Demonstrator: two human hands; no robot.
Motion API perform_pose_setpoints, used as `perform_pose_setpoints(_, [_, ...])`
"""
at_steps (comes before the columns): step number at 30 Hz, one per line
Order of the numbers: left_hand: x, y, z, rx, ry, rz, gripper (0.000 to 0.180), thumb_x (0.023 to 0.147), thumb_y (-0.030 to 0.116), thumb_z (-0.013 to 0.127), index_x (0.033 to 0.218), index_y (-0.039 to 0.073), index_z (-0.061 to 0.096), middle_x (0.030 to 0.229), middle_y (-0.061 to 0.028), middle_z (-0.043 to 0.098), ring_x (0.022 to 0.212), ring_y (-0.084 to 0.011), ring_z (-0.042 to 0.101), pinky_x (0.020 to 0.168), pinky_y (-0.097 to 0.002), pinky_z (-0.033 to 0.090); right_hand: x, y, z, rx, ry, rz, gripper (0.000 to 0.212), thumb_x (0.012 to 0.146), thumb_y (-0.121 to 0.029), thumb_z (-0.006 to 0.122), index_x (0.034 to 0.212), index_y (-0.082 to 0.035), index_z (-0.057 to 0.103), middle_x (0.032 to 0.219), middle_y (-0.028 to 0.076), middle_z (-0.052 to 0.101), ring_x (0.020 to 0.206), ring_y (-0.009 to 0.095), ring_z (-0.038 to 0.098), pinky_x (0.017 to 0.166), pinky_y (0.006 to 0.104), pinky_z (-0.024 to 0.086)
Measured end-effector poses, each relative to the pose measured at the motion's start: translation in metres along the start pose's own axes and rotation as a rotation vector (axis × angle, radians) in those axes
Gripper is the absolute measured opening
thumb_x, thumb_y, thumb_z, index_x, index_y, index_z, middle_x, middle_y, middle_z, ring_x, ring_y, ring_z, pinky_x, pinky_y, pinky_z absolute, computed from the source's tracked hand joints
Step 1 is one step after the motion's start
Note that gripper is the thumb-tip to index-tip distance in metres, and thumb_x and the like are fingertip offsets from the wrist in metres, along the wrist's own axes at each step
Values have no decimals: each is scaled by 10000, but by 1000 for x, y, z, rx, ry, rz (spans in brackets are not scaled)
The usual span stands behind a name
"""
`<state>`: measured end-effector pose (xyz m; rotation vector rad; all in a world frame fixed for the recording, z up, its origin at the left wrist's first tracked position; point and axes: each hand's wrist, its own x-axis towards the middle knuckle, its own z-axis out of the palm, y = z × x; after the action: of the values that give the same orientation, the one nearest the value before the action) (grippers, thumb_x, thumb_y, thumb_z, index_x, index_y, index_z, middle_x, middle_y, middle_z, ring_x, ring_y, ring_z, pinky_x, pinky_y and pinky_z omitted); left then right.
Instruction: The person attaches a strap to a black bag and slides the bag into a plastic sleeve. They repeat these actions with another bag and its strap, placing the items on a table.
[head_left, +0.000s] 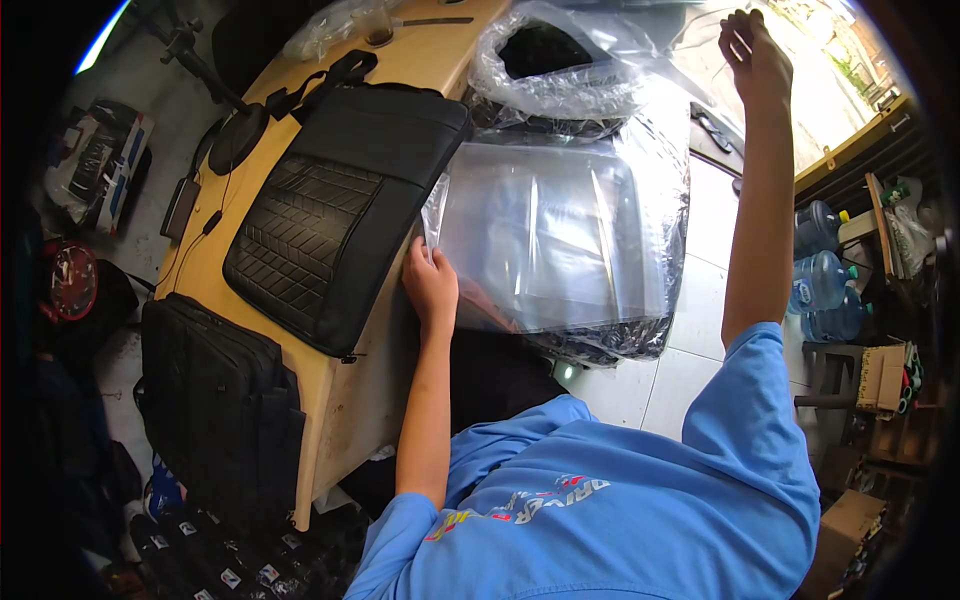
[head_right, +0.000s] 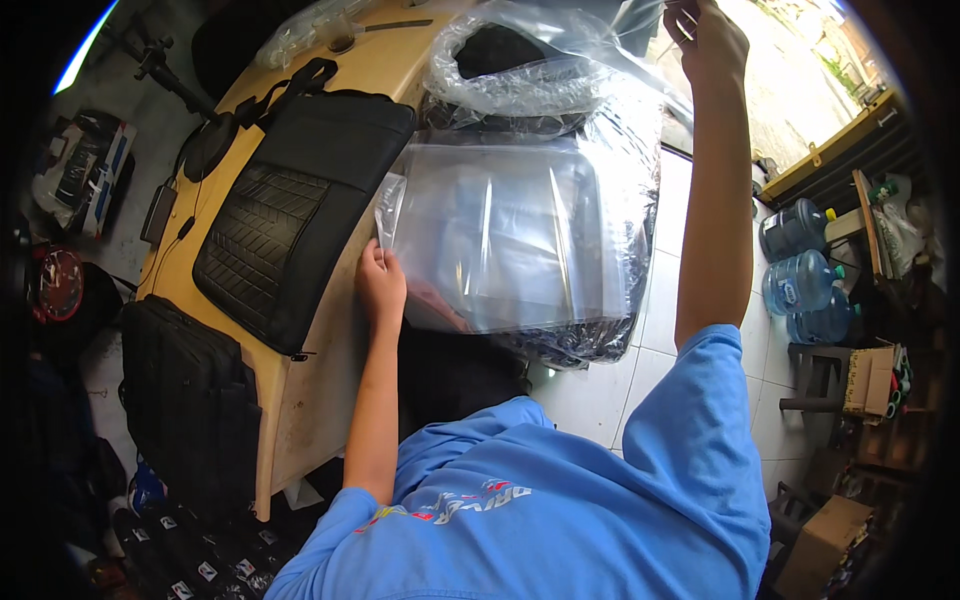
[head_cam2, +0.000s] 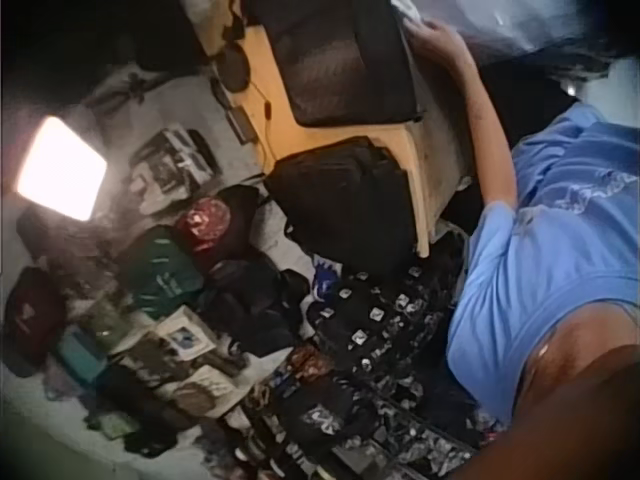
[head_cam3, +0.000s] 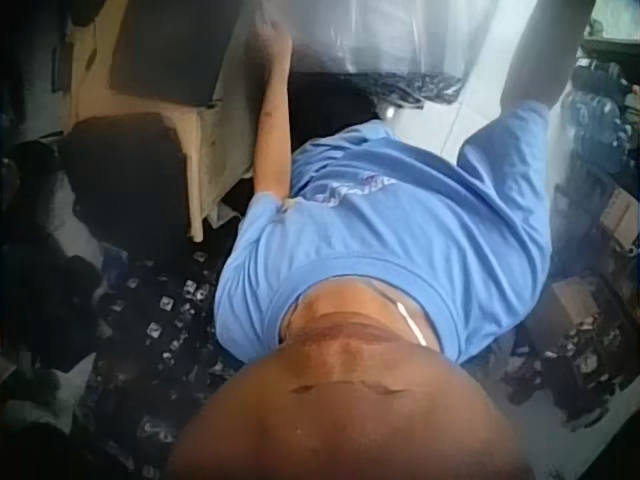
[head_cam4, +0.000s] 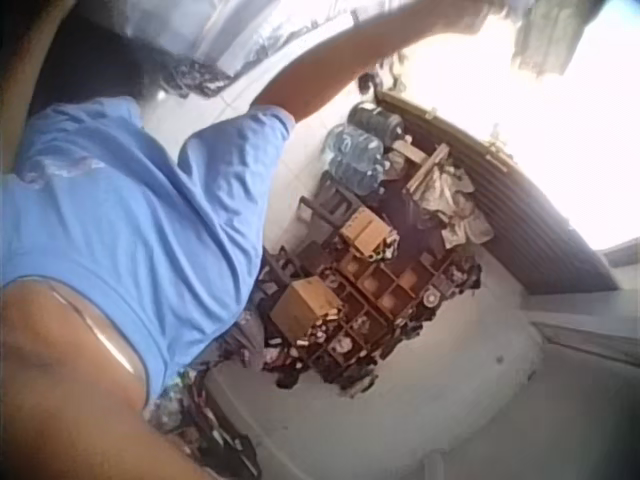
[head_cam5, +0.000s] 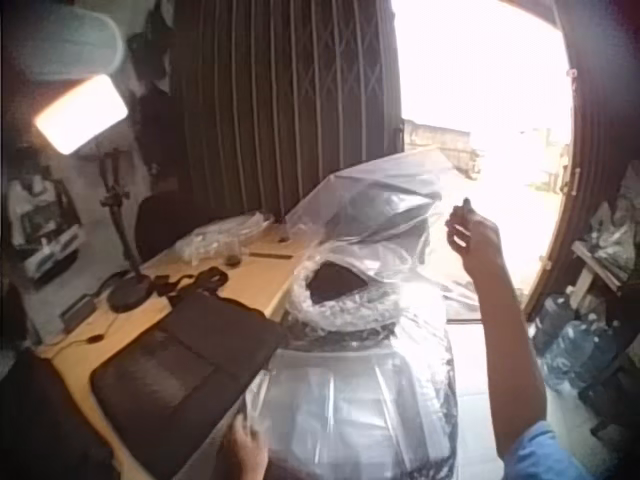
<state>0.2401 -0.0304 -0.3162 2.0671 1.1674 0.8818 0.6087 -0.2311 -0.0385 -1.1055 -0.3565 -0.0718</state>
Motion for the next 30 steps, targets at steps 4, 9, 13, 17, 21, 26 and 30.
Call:
perform_pose_setpoints(4, [-26, 52, -7, 386, 23, 327, 415, 818, 117, 569, 1196, -18, 467, 1215, -165, 482, 1167, -364, 443, 936, -437, 367, -9, -7, 0, 229, 92, 145, 236, 919, -170, 548, 981, 58, 547, 905, 159, 605, 811, 262, 613, 669, 307, 564])
perform_pose_setpoints(9, [-24, 68, 36, -433, -457, 196, 570, 822, 275, 637, 1258, -16, 413, 1293, -190, 431, 1217, -333, 413, 940, -481, 377, -4, 2, -20, 397, -32, 362, 207, 929, -185, 530, 918, 22, 542, 847, 122, 609, 688, 192, 620, 591, 279, 562])
perform_pose_setpoints(13, [-13, 128, 63, -1451, -1027, -495, 923, 772, 513, 669, 1390, 2, 211, 1362, -247, 349, 1264, -318, 374, 974, -479, 374, -31, -7, -31, 598, -305, 555, 253, 924, -226, 541, 891, 24, 553, 741, 91, 596, 591, 146, 585, 551, 218, 548])
perform_pose_setpoints(17, [-15, 185, 90, -1745, -1240, -549, 1079, 752, 570, 652, 1441, 42, 10, 1403, -251, 295, 1281, -321, 357, 964, -460, 386, -57, -7, -40, 890, -235, 700, 259, 943, -232, 500, 943, 25, 527, 804, 88, 581, 611, 133, 585, 540, 195, 543])
perform_pose_setpoints(21, [-33, 212, 96, -1801, -1121, -544, 982, 769, 473, 691, 1434, 80, 84, 1412, -198, 252, 1285, -295, 323, 928, -462, 407, -59, 7, -61, 1279, -150, 853, 189, 936, -159, 499, 950, 25, 537, 818, 90, 578, 665, 135, 602, 576, 211, 559])
perform_pose_setpoints(26, [-66, 196, 105, -1528, -1191, -899, 1076, 686, 647, 662, 1456, 188, 67, 1452, -199, 169, 1332, -319, 232, 952, -518, 347, -90, -2, -6, 1679, -318, 962, 124, 843, 15, 518, 955, 65, 529, 866, 146, 549, 785, 201, 587, 699, 290, 553])
perform_pose_setpoints(30, [-64, 206, 65, -1962, -1301, -534, 811, 779, 622, 575, 1412, 212, 279, 1326, -92, 384, 1247, -254, 367, 944, -463, 367, -71, 10, -7, 1454, -585, 800, 144, 874, -6, 482, 996, 58, 525, 884, 135, 566, 810, 182, 591, 705, 279, 551])
